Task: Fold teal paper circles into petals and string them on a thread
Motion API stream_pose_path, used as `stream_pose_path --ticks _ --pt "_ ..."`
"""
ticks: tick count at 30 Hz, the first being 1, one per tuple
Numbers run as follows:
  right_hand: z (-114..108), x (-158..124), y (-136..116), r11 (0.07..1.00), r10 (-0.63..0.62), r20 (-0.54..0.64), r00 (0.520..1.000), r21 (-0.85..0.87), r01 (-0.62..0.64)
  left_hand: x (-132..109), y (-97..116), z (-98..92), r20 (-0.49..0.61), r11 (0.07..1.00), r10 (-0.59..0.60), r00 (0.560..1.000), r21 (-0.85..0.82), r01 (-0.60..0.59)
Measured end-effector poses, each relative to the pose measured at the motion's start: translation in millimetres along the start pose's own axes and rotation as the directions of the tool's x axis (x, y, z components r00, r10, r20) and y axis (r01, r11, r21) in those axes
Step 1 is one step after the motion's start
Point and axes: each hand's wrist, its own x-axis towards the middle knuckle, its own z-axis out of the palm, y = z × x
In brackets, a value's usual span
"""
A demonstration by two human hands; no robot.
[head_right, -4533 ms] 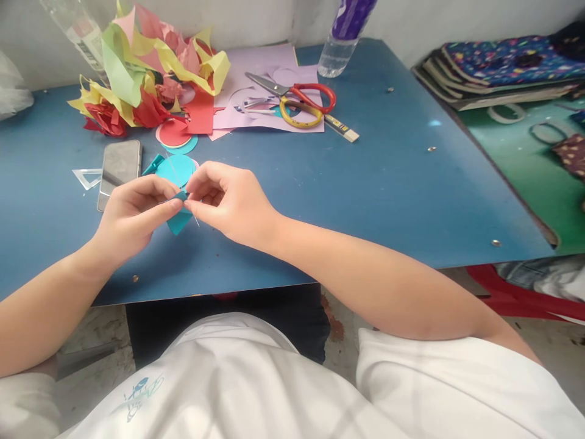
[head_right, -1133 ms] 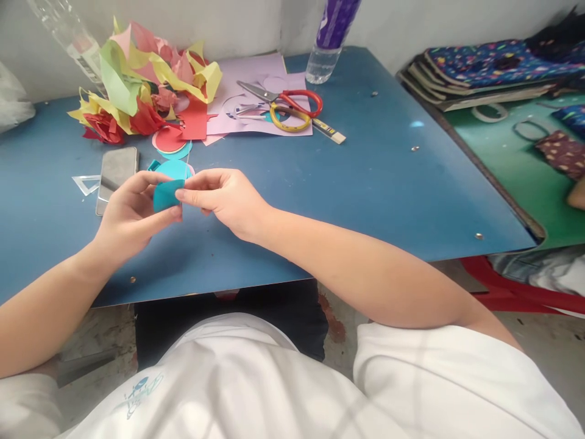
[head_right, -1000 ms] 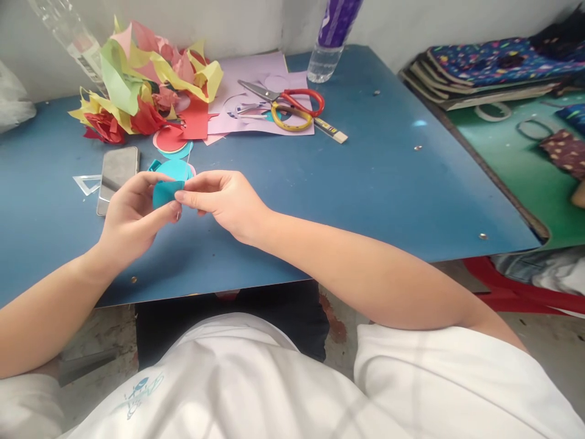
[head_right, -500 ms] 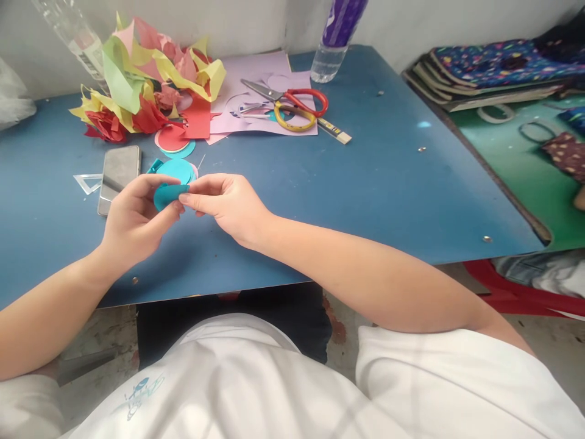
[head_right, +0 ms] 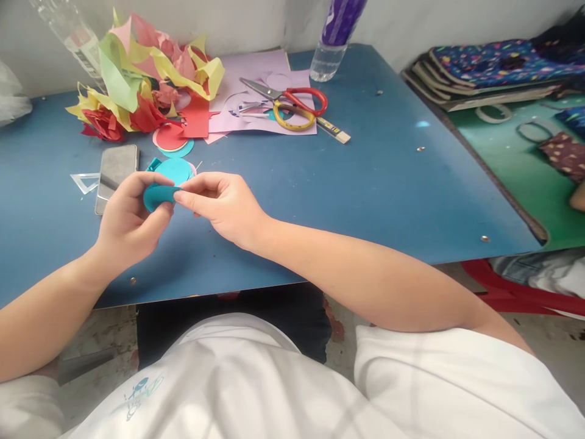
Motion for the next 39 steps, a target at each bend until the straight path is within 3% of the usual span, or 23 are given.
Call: stream_pose_path --ticks 4,15,19,24,29,35,39 --pt "-0.8 -0.9 3.1 1.000 -0.025 0.009 1.000 -0.016 0.025 -0.8 -0.5 0.4 -0.018 0.997 0.017 1.000 0.069 -0.016" --pt "-0.5 0.6 3.1 0.993 0.011 -0.004 1.000 0.118 -0.010 -0.4 -6.9 0.8 -0.038 0.996 0.073 0.997 0.044 -0.072" --pt "-2.1 0.0 4.2 0.999 -0.009 0.028 1.000 0.043 0.008 1.8 -5.3 3.8 -0.017 0.998 0.012 1.000 -0.061 -0.013" --pt "-2.0 -0.1 2.3 0.998 -0.029 0.015 0.999 -0.062 0.030 2.8 -8.1 5.0 0.031 0.943 -0.137 0.990 -0.303 0.140" --pt "-1.8 -1.1 3.7 0.997 -0.045 -0.008 0.999 -0.055 0.045 3.0 -5.9 2.5 0.068 0.933 -0.216 0.974 -0.279 0.226" --pt "-4.0 -1.0 7.2 0.993 -0.113 0.035 0.993 -0.038 0.115 3.0 -4.6 1.8 0.035 0.965 -0.156 0.987 -0.209 0.160" --pt "-1.9 -2.6 2.9 0.989 -0.111 -0.001 0.994 -0.096 0.111 1.9 -2.0 2.7 0.009 0.982 -0.088 0.996 -0.166 0.088"
